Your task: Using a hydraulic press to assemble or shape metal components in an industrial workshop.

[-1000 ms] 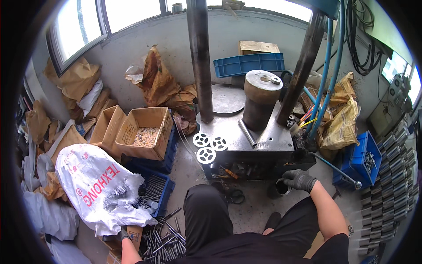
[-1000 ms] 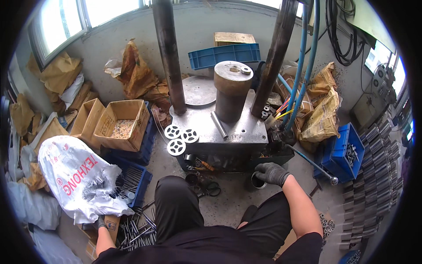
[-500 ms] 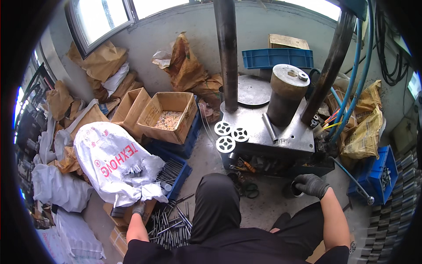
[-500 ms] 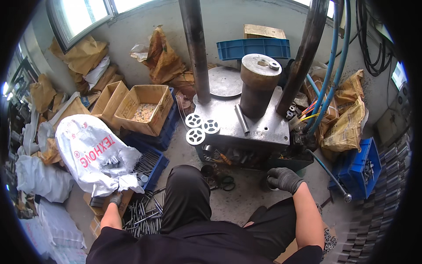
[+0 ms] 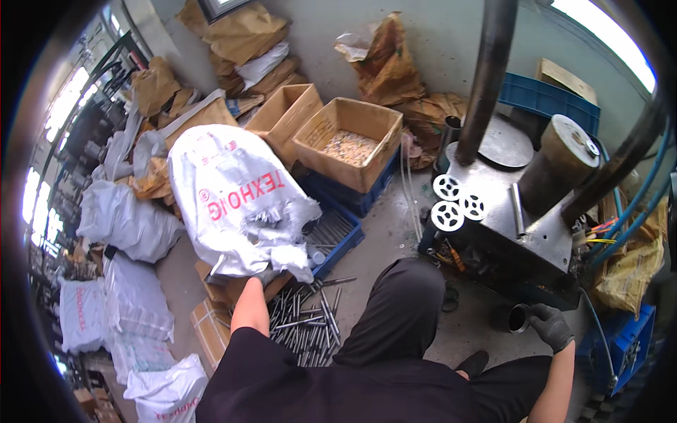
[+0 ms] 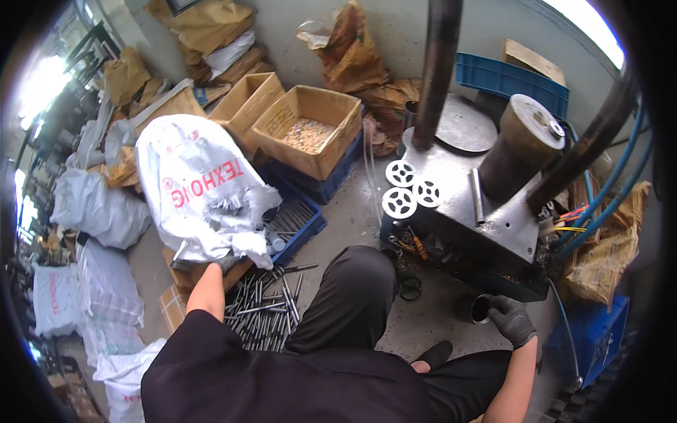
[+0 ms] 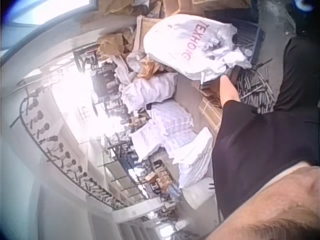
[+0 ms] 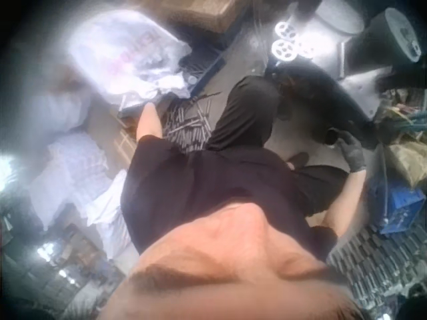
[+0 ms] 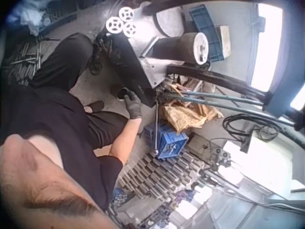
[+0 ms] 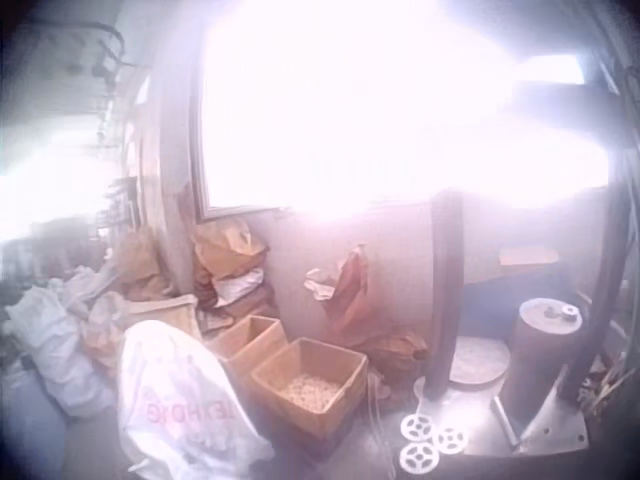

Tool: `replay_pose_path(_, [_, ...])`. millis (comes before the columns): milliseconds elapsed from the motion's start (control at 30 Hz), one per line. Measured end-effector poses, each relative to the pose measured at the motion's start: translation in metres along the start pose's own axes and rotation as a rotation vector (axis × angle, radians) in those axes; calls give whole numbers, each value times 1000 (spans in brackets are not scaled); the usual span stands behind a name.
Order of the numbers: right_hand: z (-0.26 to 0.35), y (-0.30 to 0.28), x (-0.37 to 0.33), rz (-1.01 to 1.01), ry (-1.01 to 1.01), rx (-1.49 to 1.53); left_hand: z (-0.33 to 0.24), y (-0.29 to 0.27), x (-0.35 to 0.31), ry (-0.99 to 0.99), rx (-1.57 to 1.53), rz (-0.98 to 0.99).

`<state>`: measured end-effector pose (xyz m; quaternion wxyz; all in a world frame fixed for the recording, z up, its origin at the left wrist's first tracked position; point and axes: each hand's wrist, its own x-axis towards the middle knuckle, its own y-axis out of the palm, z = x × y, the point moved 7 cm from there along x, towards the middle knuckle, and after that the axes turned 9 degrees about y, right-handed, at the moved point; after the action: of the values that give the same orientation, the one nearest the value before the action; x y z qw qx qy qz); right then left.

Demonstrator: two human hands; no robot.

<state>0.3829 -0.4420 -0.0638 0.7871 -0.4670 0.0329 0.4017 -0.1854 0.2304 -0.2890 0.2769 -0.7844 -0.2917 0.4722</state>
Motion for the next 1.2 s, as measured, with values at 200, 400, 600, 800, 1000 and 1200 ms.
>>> replay_pose_path(200, [4,-2,9,19,61,123,-10,21,-18,-29,-204,42])
replay_pose_path(400, [-11,4,12,-14,84,124,89,60,43,-52,-666,41])
replay_pose_path(600, [-33,0,13,-17,98,104,66,68,34,-84,-321,-170])
replay_pose_path(800, [-8,5,11,8,73,106,18,92,34,-63,37,-166])
replay_pose_path(1000, [19,21,11,123,-1,194,54,144,9,-110,-977,-423])
replay_pose_path(1200, [110,6,-16,129,-294,-156,-115,149,-97,267,-1655,51])
